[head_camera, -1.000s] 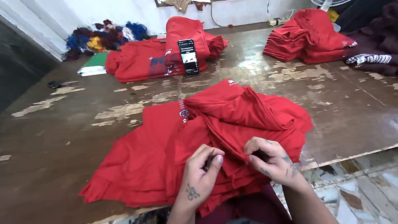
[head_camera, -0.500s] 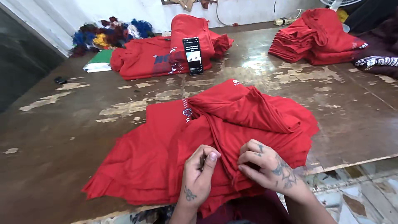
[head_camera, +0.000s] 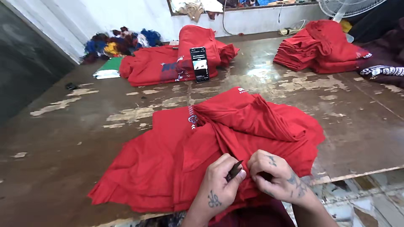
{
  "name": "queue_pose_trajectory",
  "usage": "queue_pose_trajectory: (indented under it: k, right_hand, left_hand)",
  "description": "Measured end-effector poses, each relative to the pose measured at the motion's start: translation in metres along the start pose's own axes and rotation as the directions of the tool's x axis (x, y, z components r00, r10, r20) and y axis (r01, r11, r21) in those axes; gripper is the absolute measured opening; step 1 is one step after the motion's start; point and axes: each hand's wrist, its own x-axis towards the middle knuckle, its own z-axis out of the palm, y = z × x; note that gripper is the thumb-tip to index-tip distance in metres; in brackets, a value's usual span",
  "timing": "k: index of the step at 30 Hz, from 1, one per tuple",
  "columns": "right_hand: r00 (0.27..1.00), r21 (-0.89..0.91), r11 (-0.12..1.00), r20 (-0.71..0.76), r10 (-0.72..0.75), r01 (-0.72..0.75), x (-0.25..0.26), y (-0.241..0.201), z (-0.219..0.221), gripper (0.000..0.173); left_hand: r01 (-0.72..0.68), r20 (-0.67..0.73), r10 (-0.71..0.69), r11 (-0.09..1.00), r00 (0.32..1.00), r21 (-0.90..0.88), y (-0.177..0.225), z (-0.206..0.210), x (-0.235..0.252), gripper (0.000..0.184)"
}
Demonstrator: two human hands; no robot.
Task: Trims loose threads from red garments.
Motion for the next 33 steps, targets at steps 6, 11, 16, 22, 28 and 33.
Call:
queue_pose_trajectory:
  k: [6,11,16,22,28,33]
  right_hand:
    - [1.000,0.008,1.000,0.005,-0.002,0.002,-0.001,0.001,0.000,0.013]
    - [1.000,0.015,1.000,0.002,0.017,-0.017,-0.001,0.001,0.000,0.013]
    - [1.000,0.032,0.999,0.002,0.016,-0.016,-0.002,0.001,0.001,0.016]
    - [0.998,-0.025,0.999,0.034,0.043,-0.042,-0.001,-0.001,0.001,0.022]
    - [0.996,-0.210,0.978,0.081,0.022,-0.004,0.007,-0.013,0.010,0.020]
    - [0.981,-0.178,0.979,-0.148,-0.123,0.096,-0.024,-0.020,0.017,0.013]
  left_hand:
    - [-0.090,0.095,0.100,0.991,0.991,-0.102,-0.008,-0.009,-0.009,0.030]
    - [-0.081,0.035,0.088,0.982,0.995,-0.168,-0.009,-0.009,-0.013,0.024]
    - [0.011,-0.015,-0.010,0.997,1.000,0.072,0.000,0.000,-0.009,0.031]
    - [-0.081,0.119,0.081,0.997,0.990,-0.011,-0.004,-0.016,-0.012,0.025]
    - [-0.094,-0.015,0.094,0.996,0.995,0.002,0.010,-0.011,-0.013,0.019]
    - [-0.167,0.190,0.172,0.985,0.967,-0.042,0.013,-0.025,-0.014,0.022]
